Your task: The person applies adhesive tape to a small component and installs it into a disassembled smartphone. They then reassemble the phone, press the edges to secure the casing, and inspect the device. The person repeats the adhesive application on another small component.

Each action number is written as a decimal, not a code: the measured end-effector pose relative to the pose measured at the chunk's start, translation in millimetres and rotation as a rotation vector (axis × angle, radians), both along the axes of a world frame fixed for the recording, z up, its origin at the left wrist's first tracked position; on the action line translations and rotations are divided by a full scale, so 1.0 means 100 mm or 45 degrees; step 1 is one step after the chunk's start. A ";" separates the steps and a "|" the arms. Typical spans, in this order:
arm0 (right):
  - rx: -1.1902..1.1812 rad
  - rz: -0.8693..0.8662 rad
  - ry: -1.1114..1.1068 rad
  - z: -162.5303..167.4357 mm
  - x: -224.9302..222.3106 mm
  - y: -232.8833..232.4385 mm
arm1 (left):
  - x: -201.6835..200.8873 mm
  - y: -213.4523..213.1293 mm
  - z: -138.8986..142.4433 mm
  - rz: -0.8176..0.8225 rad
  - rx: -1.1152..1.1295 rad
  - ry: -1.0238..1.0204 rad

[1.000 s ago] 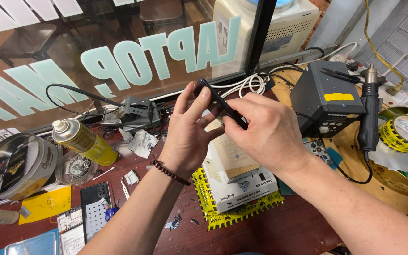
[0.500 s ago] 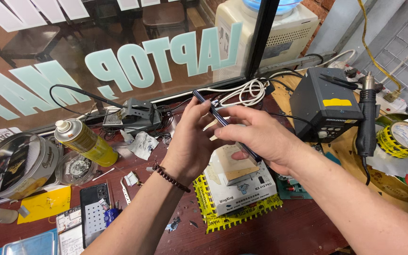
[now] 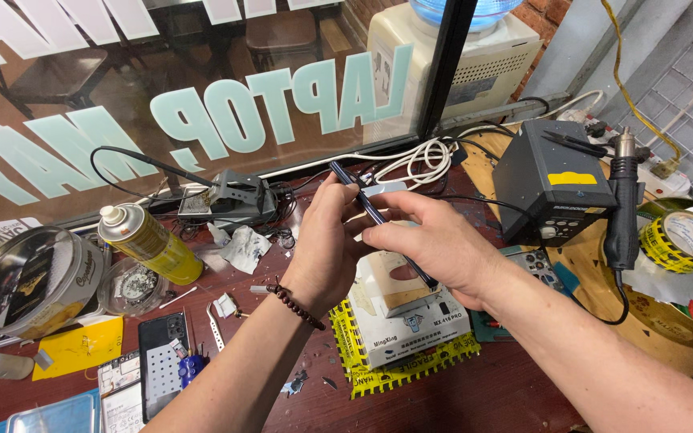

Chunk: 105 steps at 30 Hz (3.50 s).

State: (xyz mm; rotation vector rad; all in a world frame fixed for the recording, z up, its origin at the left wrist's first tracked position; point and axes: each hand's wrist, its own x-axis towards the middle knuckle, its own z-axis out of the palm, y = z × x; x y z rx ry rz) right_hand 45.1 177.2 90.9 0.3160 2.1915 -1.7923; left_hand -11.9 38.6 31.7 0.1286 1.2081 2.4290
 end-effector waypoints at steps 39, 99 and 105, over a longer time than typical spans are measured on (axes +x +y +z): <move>0.142 0.283 0.809 -0.26 0.03 0.32 | -0.20 -0.15 -0.13 -0.218 0.197 -0.116; 0.179 0.230 0.636 0.10 -0.06 0.46 | -0.23 -0.15 0.28 -0.121 -0.096 -0.271; 0.458 0.260 0.597 0.08 -0.08 0.45 | -0.12 -0.07 0.31 -0.045 -0.232 -0.062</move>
